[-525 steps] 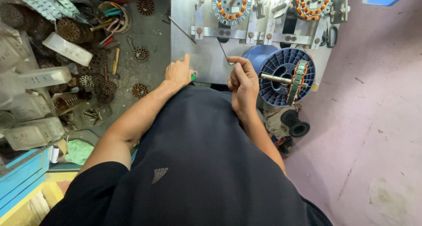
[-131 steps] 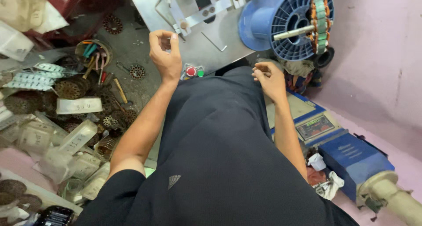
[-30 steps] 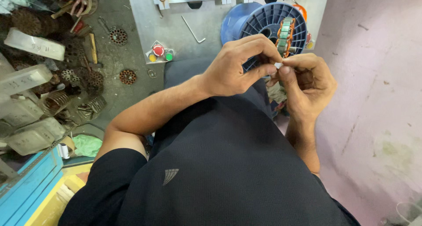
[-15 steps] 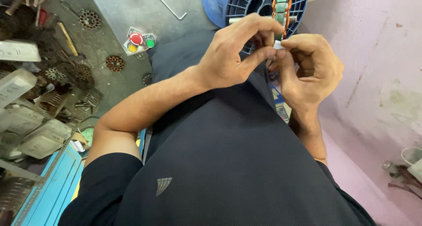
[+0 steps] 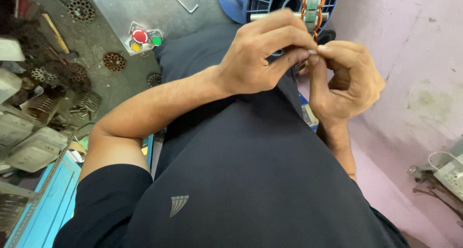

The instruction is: The person operates a coil winding machine, then removes a stator and uses a screwdriver to adjust the copper windings. The person handles the stator and tools directly without visible secondary objects.

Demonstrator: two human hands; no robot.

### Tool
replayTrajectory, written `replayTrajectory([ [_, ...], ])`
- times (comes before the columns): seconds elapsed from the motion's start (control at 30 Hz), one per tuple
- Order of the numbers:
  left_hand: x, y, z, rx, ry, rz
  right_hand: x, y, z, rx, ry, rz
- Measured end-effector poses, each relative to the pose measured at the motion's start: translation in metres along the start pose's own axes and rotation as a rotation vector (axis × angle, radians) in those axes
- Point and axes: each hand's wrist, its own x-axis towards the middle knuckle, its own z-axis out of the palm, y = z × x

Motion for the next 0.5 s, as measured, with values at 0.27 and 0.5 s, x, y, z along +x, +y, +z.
replayTrajectory([
  [0.27,0.014,-0.043,-0.019,-0.134,-0.182,0.075,0.005,0.011,0.003,-0.298,0.050,-0.114],
  [0.5,0.021,-0.075,-0.021,-0.321,-0.310,0.144,0.002,0.017,0.010,-0.382,0.104,-0.202],
])
